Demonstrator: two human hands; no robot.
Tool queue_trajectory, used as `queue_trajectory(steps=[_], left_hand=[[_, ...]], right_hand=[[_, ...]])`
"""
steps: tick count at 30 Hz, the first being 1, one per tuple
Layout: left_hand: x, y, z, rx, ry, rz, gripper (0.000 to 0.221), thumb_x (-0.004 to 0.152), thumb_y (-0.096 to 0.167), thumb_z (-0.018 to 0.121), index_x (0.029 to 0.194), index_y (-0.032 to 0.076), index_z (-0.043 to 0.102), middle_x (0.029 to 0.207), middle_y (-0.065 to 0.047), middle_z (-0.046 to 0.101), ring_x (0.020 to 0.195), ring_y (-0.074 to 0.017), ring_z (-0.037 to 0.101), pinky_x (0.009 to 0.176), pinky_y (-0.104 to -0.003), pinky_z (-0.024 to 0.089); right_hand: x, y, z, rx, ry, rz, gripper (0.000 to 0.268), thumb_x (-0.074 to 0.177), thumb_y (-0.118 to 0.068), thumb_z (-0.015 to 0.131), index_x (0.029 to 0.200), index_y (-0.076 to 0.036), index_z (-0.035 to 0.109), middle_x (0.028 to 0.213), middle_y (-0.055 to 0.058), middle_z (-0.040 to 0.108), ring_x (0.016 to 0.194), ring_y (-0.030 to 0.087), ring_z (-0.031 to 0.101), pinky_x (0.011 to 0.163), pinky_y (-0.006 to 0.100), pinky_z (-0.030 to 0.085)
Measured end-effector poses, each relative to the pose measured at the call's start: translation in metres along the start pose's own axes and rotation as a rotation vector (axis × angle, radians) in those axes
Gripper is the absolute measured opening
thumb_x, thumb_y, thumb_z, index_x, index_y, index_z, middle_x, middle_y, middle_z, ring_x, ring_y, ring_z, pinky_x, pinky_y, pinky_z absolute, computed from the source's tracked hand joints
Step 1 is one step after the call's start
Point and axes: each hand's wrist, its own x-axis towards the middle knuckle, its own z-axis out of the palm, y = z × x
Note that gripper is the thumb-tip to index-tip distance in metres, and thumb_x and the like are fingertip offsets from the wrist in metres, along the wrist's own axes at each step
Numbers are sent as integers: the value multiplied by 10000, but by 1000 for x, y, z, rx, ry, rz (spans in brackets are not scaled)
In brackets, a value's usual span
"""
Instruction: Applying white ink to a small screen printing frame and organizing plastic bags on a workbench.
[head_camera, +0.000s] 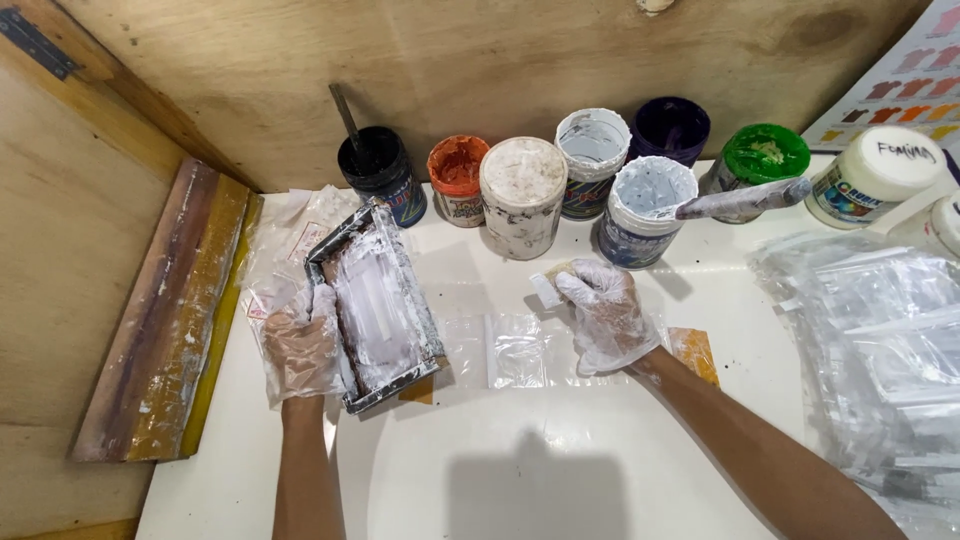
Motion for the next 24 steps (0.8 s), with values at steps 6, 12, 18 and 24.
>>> queue_trajectory(steps=[6, 12, 18, 24], left_hand=[[-10, 6, 15, -48, -68, -55, 338, 1068, 392, 535, 998, 89, 670, 899, -119, 624, 727, -261, 605, 723, -423, 560], [-4, -40, 0, -366, -94, 148, 357, 1073, 423, 513, 982, 115, 667, 846, -88, 616, 667, -230, 589, 654, -399, 550], [61, -156, 42, -1322, -453, 187, 336, 1030, 421, 537, 918, 145, 692, 793, -59, 648, 644, -204, 620, 605, -360, 546], [185, -243, 154, -2273, -824, 177, 318, 986, 419, 562, 854, 174, 718, 741, -29, 680, 622, -177, 651, 556, -322, 542]], right_hand=[[-2, 12, -13, -14, -176, -83, 810, 217, -243, 556, 997, -32, 617, 903, 85, 624, 704, 247, 617, 637, 292, 454], [14, -3, 5, 712, 165, 1011, 131, 936, -103, 667, 834, -38, 717, 698, 33, 608, 654, 75, 535, 638, 212, 534], [12, 12, -1, 816, 264, 1030, 136, 976, -94, 633, 849, -54, 662, 698, 32, 577, 657, 85, 572, 664, 223, 577], [-2, 33, 2, 864, 326, 1017, 131, 984, -74, 614, 875, -33, 674, 717, 52, 594, 677, 86, 573, 743, 253, 596]])
